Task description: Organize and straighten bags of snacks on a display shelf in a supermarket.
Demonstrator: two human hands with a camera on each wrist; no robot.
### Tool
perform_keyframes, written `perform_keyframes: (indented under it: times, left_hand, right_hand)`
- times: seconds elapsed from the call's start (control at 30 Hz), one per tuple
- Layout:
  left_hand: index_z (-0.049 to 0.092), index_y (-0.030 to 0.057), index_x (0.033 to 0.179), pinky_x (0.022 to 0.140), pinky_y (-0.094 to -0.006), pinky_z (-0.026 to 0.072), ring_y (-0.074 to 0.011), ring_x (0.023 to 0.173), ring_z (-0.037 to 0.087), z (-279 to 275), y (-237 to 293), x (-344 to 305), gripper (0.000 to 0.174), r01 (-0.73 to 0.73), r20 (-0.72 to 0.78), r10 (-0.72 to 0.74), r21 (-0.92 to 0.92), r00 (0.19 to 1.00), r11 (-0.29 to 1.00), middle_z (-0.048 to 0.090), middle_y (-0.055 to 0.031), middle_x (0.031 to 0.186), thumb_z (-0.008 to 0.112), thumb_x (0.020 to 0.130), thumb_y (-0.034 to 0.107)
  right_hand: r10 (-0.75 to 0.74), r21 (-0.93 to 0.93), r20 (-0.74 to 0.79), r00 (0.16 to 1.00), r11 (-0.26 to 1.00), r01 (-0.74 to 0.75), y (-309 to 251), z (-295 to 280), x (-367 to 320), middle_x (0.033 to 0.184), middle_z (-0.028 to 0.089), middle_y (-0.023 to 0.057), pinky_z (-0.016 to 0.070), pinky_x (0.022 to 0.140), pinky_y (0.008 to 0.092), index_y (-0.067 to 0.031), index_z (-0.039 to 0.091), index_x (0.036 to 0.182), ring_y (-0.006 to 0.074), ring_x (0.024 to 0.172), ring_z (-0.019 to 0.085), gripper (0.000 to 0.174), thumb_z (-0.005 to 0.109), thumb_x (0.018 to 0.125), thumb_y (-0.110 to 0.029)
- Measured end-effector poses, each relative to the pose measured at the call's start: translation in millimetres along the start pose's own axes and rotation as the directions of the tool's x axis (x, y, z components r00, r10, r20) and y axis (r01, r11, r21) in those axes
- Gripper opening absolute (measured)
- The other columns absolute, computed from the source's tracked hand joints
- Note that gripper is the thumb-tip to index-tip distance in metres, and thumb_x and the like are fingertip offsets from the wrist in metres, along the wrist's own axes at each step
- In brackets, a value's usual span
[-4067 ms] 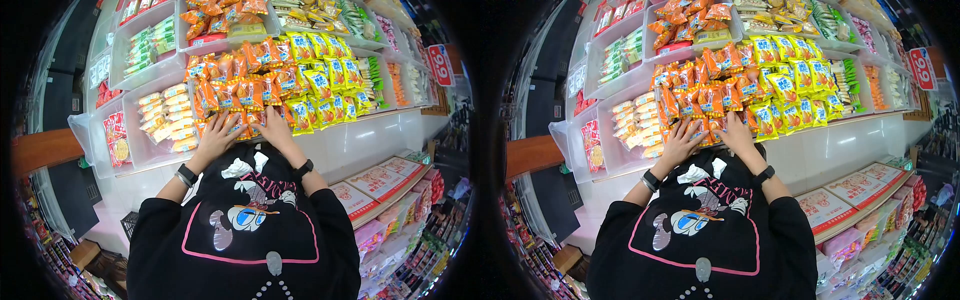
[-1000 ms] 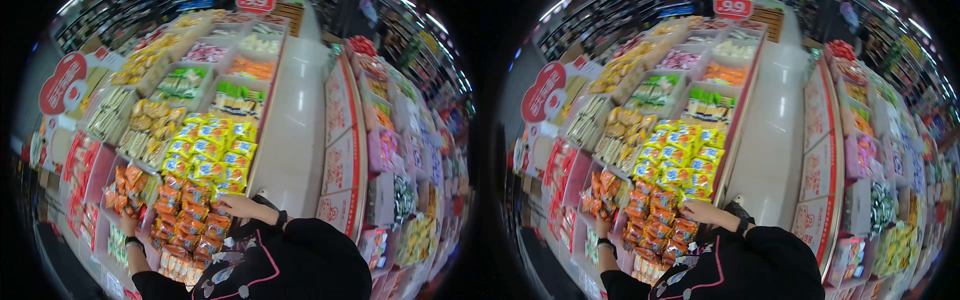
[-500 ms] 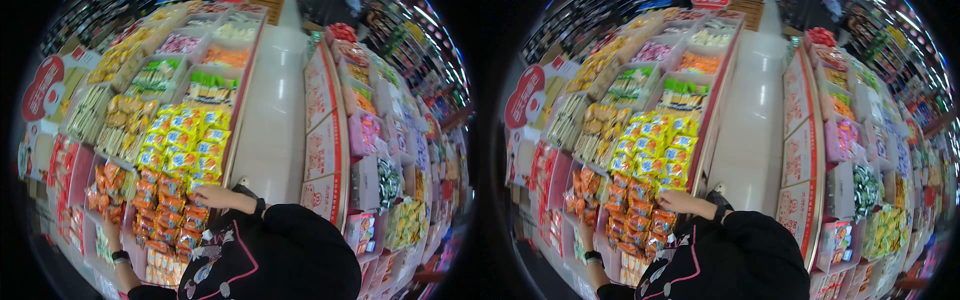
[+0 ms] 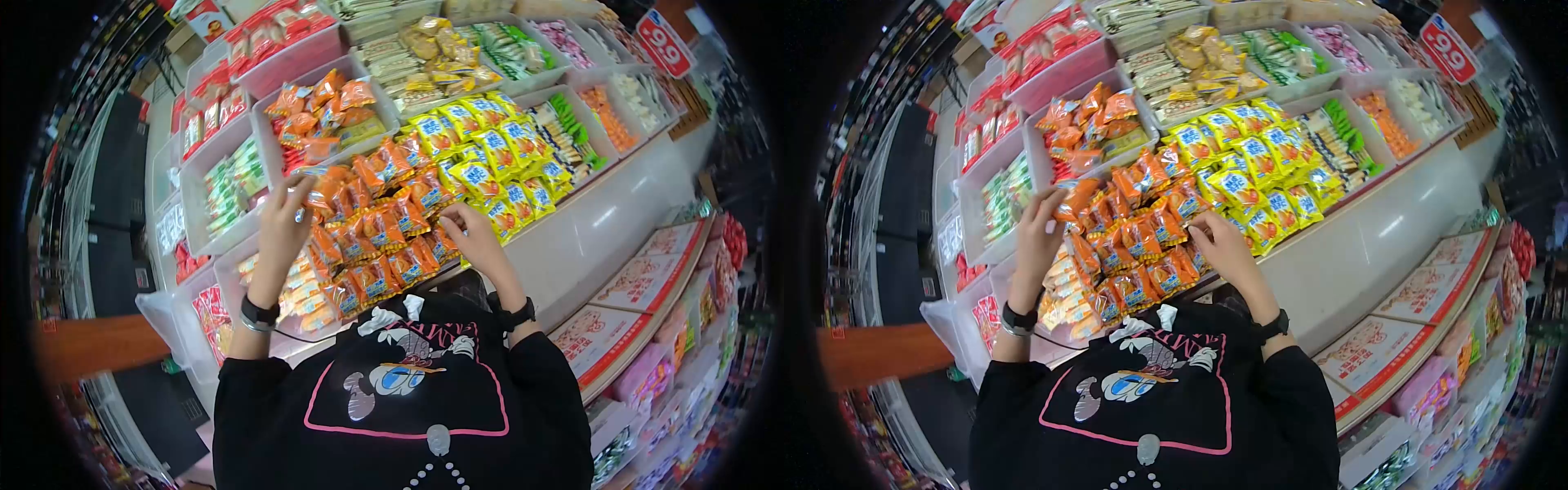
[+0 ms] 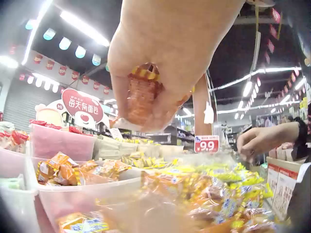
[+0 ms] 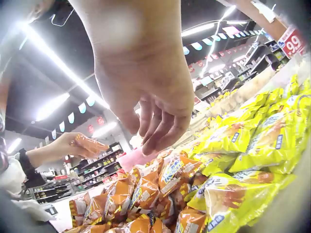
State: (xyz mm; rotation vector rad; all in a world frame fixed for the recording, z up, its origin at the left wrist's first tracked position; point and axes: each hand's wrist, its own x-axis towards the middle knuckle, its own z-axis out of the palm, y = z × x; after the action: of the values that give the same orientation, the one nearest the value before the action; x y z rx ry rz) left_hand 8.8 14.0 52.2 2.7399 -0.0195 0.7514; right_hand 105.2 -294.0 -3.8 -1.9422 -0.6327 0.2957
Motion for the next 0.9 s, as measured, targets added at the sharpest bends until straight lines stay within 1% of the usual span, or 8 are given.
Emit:
perform_keyframes:
  times: [0.1, 0.2, 0.3, 0.43, 0.63, 0.7, 0.8, 0.9]
  left_hand:
    - [0.060, 0.0061, 0.110, 0.085, -0.0398, 0.0489, -0.0317, 0.104, 0.058, 9, 46, -22, 0.051, -0.142, -0.030, 0.139, -0.203, 0.990, 0.969, 0.058, -0.0138, 0.113, 0.057, 0.062, -0.012]
    - [0.060, 0.0032, 0.106, 0.083, -0.0388, 0.0516, -0.0329, 0.108, 0.056, 17, 68, -36, 0.040, -0.278, -0.031, 0.277, -0.188, 0.960, 0.942, 0.058, -0.0132, 0.113, 0.059, 0.067, -0.006]
    - [0.057, 0.0026, 0.103, 0.078, -0.0373, 0.0536, -0.0331, 0.109, 0.056, 27, 84, -48, 0.031, -0.330, 0.028, 0.342, -0.202, 0.939, 0.922, 0.057, -0.0137, 0.115, 0.060, 0.072, 0.001]
    - [0.050, 0.0025, 0.095, 0.073, -0.0358, 0.0551, -0.0323, 0.109, 0.056, 31, 80, -50, 0.021, -0.301, 0.084, 0.332, -0.263, 0.939, 0.917, 0.054, -0.0144, 0.119, 0.058, 0.076, 0.004]
    - [0.046, -0.0016, 0.085, 0.084, -0.0413, 0.0520, -0.0360, 0.105, 0.057, 24, 83, -36, 0.022, -0.272, 0.141, 0.351, -0.397, 0.925, 0.877, 0.055, -0.0181, 0.118, 0.059, 0.069, -0.009]
    - [0.046, 0.0002, 0.088, 0.083, -0.0409, 0.0521, -0.0357, 0.105, 0.057, 14, 87, -27, 0.021, -0.182, 0.266, 0.356, -0.511, 0.896, 0.840, 0.053, -0.0181, 0.120, 0.061, 0.073, -0.002]
    - [0.049, 0.0073, 0.106, 0.085, -0.0384, 0.0500, -0.0320, 0.107, 0.056, 22, 75, -20, 0.038, -0.478, 0.160, 0.567, -0.386, 0.808, 0.789, 0.053, -0.0146, 0.121, 0.068, 0.072, 0.010]
    - [0.051, 0.0088, 0.110, 0.084, -0.0390, 0.0492, -0.0307, 0.107, 0.056, 26, 57, 6, 0.043, -0.387, 0.290, 0.492, -0.352, 0.821, 0.853, 0.053, -0.0135, 0.119, 0.070, 0.072, 0.011]
  right_hand:
    - [0.105, 0.083, 0.126, 0.986, 0.990, -0.116, -10, 1, 11, 0.087, 0.062, 0.0106, 0.0484, 0.069, 0.0297, 0.0008, 0.056, 0.100, 0.0182, 0.078, 0.063, 0.025, 0.053, 0.093, -0.023]
    - [0.115, 0.627, 0.325, 0.939, 0.717, -0.305, -23, 17, 14, 0.091, 0.062, 0.0078, 0.0468, 0.070, 0.0257, -0.0009, 0.051, 0.110, 0.0137, 0.079, 0.061, 0.035, 0.045, 0.098, -0.033]
    - [-0.070, 0.454, 0.299, 0.952, 0.888, -0.077, -17, 28, 20, 0.096, 0.061, 0.0090, 0.0458, 0.072, 0.0240, -0.0015, 0.049, 0.113, 0.0105, 0.086, 0.059, 0.032, 0.050, 0.096, -0.029]
    - [0.037, 0.473, 0.506, 0.862, 0.824, -0.313, -19, 26, 15, 0.111, 0.057, 0.0088, 0.0446, 0.080, 0.0254, -0.0046, 0.042, 0.124, 0.0111, 0.098, 0.054, 0.041, 0.059, 0.090, -0.019]
    - [0.065, 0.528, 0.465, 0.883, 0.780, -0.335, -16, 21, 9, 0.102, 0.060, 0.0081, 0.0446, 0.072, 0.0234, -0.0057, 0.038, 0.126, 0.0094, 0.089, 0.056, 0.049, 0.065, 0.087, -0.017]
    - [0.046, 0.558, 0.478, 0.877, 0.756, -0.343, -11, 12, 6, 0.104, 0.060, 0.0088, 0.0453, 0.074, 0.0245, -0.0064, 0.037, 0.127, 0.0107, 0.090, 0.056, 0.052, 0.066, 0.085, -0.014]
    - [0.067, 0.532, 0.487, 0.871, 0.768, -0.357, -16, 11, 7, 0.101, 0.060, 0.0071, 0.0442, 0.071, 0.0239, -0.0072, 0.037, 0.128, 0.0098, 0.086, 0.055, 0.056, 0.069, 0.083, -0.011]
    - [0.139, 0.475, 0.402, 0.905, 0.814, -0.336, -21, -4, 6, 0.102, 0.059, 0.0062, 0.0455, 0.072, 0.0241, -0.0070, 0.036, 0.130, 0.0104, 0.088, 0.056, 0.060, 0.070, 0.081, -0.011]
